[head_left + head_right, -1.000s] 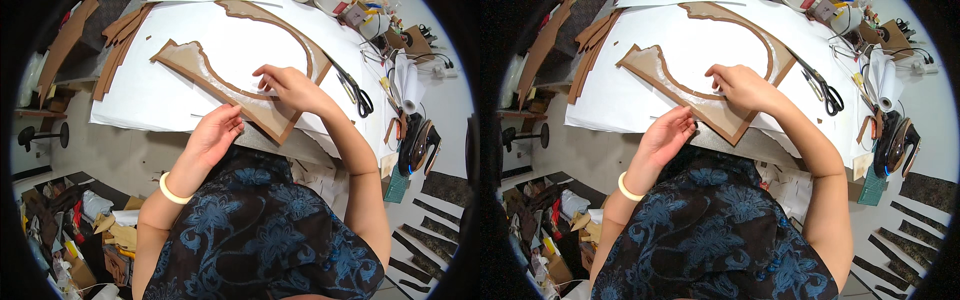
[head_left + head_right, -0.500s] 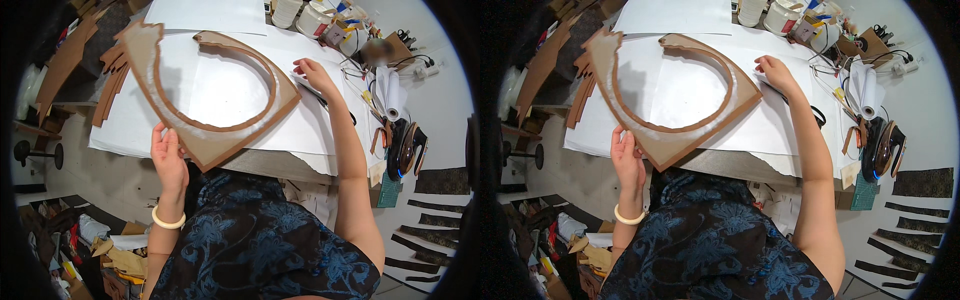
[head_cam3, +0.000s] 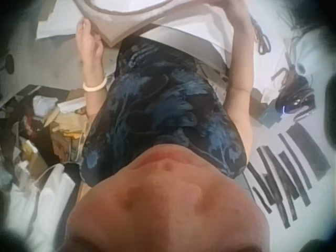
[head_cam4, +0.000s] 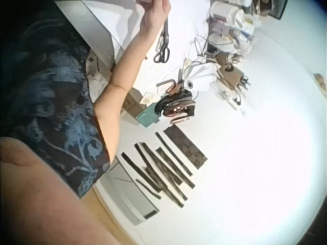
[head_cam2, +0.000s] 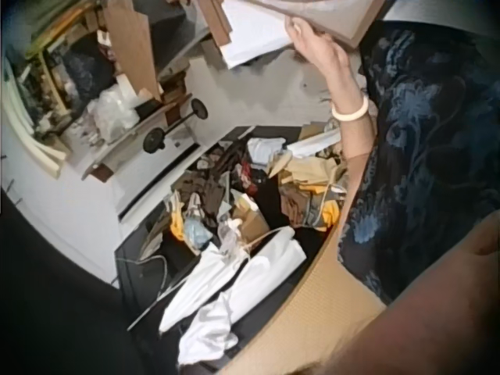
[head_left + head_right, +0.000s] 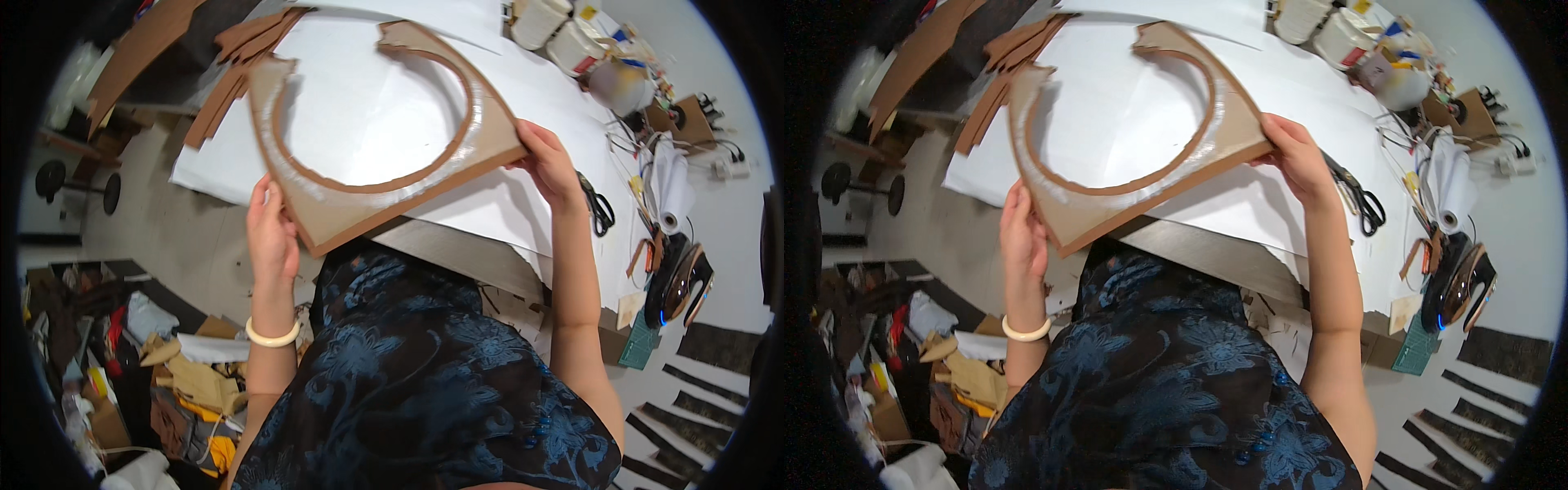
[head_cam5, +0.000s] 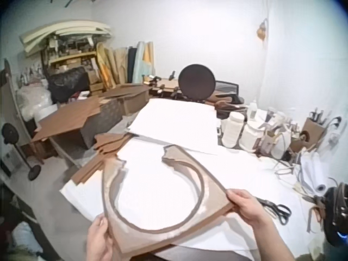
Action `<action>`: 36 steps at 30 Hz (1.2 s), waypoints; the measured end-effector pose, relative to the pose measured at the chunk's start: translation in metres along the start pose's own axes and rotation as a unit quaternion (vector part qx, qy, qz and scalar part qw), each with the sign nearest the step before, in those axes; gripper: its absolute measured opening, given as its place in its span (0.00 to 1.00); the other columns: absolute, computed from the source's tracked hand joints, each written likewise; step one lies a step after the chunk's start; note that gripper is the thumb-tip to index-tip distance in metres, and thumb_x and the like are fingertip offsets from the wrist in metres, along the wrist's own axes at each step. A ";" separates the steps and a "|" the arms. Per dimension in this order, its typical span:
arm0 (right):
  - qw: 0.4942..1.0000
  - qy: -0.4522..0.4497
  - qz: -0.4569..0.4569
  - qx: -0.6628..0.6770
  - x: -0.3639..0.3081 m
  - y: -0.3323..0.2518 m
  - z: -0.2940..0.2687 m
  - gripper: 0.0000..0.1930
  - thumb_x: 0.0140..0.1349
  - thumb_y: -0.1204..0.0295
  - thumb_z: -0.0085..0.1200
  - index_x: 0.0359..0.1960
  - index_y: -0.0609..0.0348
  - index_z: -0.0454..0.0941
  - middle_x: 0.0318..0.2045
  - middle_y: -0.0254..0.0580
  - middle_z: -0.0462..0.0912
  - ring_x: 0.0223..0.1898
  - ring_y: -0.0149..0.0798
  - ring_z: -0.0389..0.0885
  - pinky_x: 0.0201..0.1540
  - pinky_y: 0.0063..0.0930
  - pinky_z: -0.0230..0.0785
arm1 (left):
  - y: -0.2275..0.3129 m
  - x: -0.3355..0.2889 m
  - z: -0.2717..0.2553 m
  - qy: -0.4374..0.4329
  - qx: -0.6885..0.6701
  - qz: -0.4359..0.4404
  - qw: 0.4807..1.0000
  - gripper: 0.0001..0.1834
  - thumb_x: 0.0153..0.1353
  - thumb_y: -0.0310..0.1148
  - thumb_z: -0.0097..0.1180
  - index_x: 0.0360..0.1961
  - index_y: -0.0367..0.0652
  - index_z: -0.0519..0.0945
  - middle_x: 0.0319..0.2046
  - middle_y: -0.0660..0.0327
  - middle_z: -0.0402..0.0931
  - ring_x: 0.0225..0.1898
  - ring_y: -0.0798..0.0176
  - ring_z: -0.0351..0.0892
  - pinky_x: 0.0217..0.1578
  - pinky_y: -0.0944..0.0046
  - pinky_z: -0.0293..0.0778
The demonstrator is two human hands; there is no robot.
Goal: The person applies glue to the edges of a large, irregularly shaped cardboard piece using a brush. They then carefully align and press a smaller, matching cardboard piece onto the glued surface, smoothing it down to ensure adhesion.
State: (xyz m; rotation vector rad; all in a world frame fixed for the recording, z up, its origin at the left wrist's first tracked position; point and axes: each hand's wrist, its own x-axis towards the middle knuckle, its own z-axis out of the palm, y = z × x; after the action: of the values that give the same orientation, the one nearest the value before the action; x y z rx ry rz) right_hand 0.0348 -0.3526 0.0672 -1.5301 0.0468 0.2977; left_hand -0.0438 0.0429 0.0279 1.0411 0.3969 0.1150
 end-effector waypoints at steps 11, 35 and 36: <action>0.914 -0.164 -0.124 0.349 -0.022 0.054 0.034 0.23 0.74 0.59 0.44 0.56 0.69 0.74 0.42 0.47 0.84 0.39 0.35 0.84 0.44 0.27 0.78 | 0.030 -0.019 0.040 -0.170 -0.027 0.166 0.971 0.25 0.74 0.31 0.47 0.69 0.38 0.60 0.55 0.54 0.77 0.55 0.65 0.77 0.55 0.64 0.74; 0.915 -0.375 -0.143 0.039 0.117 -0.092 0.185 0.16 0.61 0.67 0.66 0.44 0.67 0.83 0.37 0.43 0.87 0.38 0.35 0.85 0.46 0.31 0.79 | 0.139 0.051 0.086 -0.355 0.150 0.231 0.893 0.07 0.73 0.29 0.49 0.48 0.38 0.72 0.33 0.63 0.83 0.33 0.79 0.78 0.35 0.77 0.72; 0.923 -0.362 -0.116 0.066 0.117 -0.092 0.189 0.14 0.61 0.69 0.66 0.43 0.67 0.84 0.36 0.44 0.87 0.37 0.35 0.85 0.45 0.31 0.80 | 0.134 0.055 0.084 -0.340 0.141 0.216 0.904 0.07 0.73 0.30 0.49 0.48 0.39 0.72 0.32 0.63 0.83 0.31 0.79 0.78 0.33 0.77 0.72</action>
State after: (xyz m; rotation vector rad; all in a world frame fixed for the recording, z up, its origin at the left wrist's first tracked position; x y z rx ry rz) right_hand 0.1380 -0.1480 0.1409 -1.1990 -0.6819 0.6388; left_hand 0.0509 0.0574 0.1651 1.3670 -0.4746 0.0817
